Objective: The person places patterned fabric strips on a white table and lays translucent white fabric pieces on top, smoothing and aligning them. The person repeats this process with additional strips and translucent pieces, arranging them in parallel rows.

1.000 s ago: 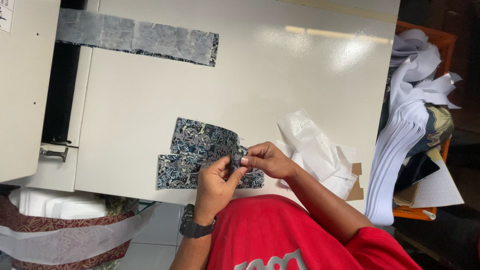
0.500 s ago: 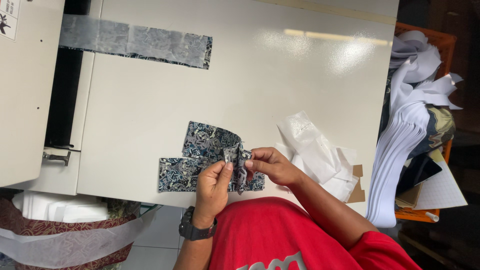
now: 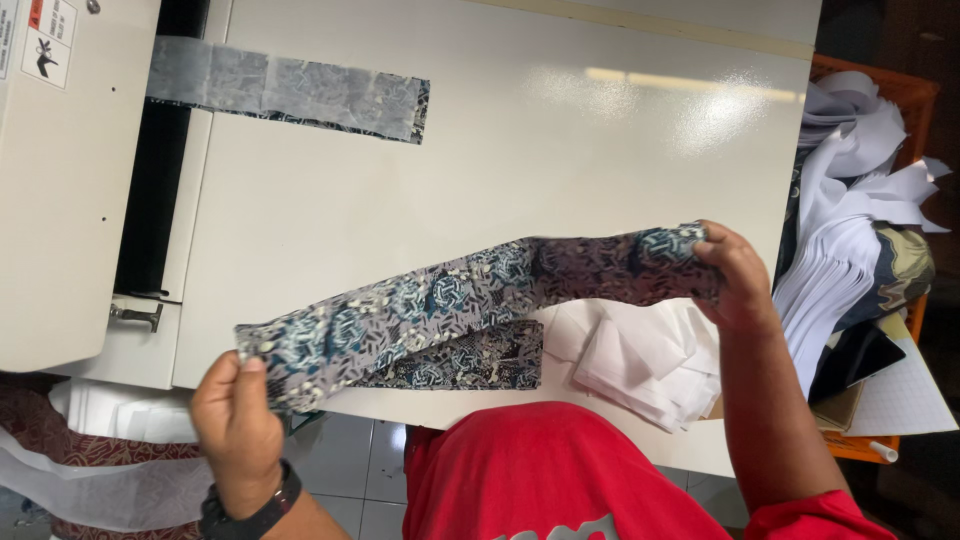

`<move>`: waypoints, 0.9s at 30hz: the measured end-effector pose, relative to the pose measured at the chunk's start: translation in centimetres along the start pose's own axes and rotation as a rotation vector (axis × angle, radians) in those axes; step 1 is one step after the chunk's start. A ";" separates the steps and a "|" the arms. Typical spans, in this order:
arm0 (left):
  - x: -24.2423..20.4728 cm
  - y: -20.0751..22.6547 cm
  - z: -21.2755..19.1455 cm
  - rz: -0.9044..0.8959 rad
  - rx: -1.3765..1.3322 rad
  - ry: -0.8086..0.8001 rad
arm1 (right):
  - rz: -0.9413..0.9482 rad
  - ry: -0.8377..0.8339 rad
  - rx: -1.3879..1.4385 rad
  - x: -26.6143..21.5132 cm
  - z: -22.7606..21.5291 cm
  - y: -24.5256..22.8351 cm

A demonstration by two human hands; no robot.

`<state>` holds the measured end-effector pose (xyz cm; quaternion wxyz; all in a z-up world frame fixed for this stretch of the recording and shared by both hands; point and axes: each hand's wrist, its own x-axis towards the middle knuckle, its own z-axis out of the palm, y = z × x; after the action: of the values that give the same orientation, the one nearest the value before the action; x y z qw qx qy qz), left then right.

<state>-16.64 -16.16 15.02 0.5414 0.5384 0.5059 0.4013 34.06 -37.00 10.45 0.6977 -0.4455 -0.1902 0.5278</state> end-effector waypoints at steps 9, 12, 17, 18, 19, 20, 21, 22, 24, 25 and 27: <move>0.1 -0.7 -5.0 0.064 0.135 0.253 | -0.059 0.229 -0.069 -1.2 -3.8 -2.0; 0.5 -1.9 -6.9 0.110 0.108 0.281 | -0.095 0.232 -0.059 -1.8 -5.5 -1.8; 0.2 -4.4 -13.3 0.137 0.048 0.214 | -0.138 0.190 -0.047 -3.7 -8.6 -2.7; -0.2 -4.3 -15.5 0.000 0.052 0.221 | -0.150 0.192 -0.060 -4.1 -9.0 -2.9; 0.4 -4.6 -17.4 -0.049 0.084 0.215 | -0.164 0.193 -0.073 -4.4 -9.2 -3.3; 0.9 -4.8 -19.1 -0.097 0.116 0.208 | -0.179 0.194 -0.087 -4.7 -9.4 -3.5; 2.1 -5.3 -20.4 -0.060 0.185 0.194 | -0.172 0.195 -0.086 -4.9 -9.4 -3.6; 3.0 -5.8 -21.2 -0.019 0.226 0.195 | -0.165 0.196 -0.086 -5.1 -9.3 -3.7; 4.6 -6.3 -21.7 0.047 0.295 0.195 | -0.141 0.206 -0.092 -5.4 -8.9 -3.8; 5.3 -6.3 -21.5 -0.013 0.315 0.187 | -0.124 0.214 -0.097 -5.3 -8.7 -3.9; 6.2 -5.1 -20.2 -0.173 0.354 0.171 | -0.081 0.243 -0.124 -4.9 -8.3 -4.0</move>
<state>-36.02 -7.02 11.09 0.4258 0.5436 0.6571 0.3024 40.63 -45.17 10.33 0.7076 -0.5402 -0.1545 0.4285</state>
